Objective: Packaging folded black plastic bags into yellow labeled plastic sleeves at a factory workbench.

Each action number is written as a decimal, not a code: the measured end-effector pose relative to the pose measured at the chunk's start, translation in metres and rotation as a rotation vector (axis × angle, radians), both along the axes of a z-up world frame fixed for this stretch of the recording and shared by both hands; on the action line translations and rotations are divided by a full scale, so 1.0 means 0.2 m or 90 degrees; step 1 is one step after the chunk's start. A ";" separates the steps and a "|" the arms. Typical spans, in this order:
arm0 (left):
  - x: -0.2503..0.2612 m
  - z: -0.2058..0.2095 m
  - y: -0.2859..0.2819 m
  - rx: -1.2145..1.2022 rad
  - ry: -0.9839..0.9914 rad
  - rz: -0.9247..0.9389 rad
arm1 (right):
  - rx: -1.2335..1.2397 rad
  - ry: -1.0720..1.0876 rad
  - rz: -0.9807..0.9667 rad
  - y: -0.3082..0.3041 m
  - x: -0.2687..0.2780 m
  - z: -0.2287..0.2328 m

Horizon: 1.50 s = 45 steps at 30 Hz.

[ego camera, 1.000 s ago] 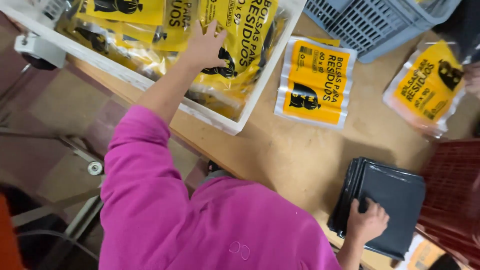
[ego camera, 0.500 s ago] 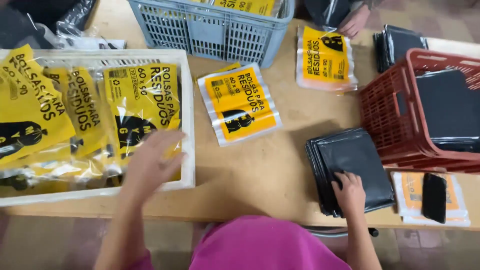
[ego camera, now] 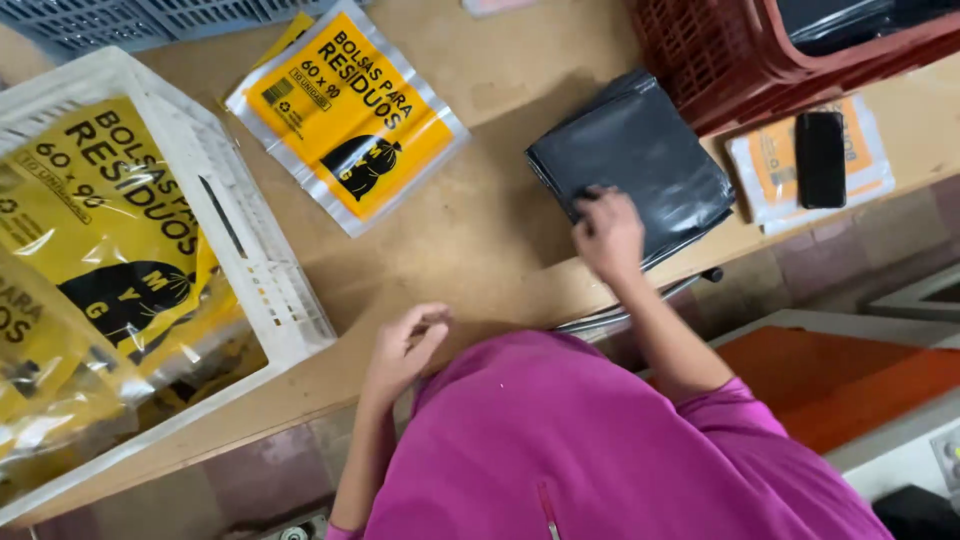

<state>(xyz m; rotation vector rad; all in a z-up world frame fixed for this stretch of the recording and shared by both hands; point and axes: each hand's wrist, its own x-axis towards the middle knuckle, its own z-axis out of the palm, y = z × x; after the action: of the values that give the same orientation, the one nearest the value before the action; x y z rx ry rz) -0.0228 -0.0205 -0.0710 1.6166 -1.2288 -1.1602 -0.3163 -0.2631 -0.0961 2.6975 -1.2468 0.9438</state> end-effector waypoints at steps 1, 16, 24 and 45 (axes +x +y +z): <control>0.01 0.00 -0.05 0.006 -0.002 0.005 | 0.006 -0.002 0.005 0.05 0.10 -0.03; -0.02 -0.71 -0.91 0.096 -0.596 0.043 | 0.141 0.064 0.317 0.20 0.12 -0.57; 0.01 -0.68 -1.00 -0.227 -0.182 0.041 | 0.254 0.008 0.180 -0.01 0.22 -0.41; 0.79 -0.79 -1.30 0.055 -0.503 -0.037 | 0.920 -0.151 0.163 -0.03 0.20 -0.46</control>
<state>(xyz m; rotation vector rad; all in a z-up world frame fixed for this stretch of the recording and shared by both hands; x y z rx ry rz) 0.1353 -0.2811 -0.2288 2.2164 -1.7249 -0.6009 -0.2770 -0.2696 -0.1874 3.8756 -2.3185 0.3196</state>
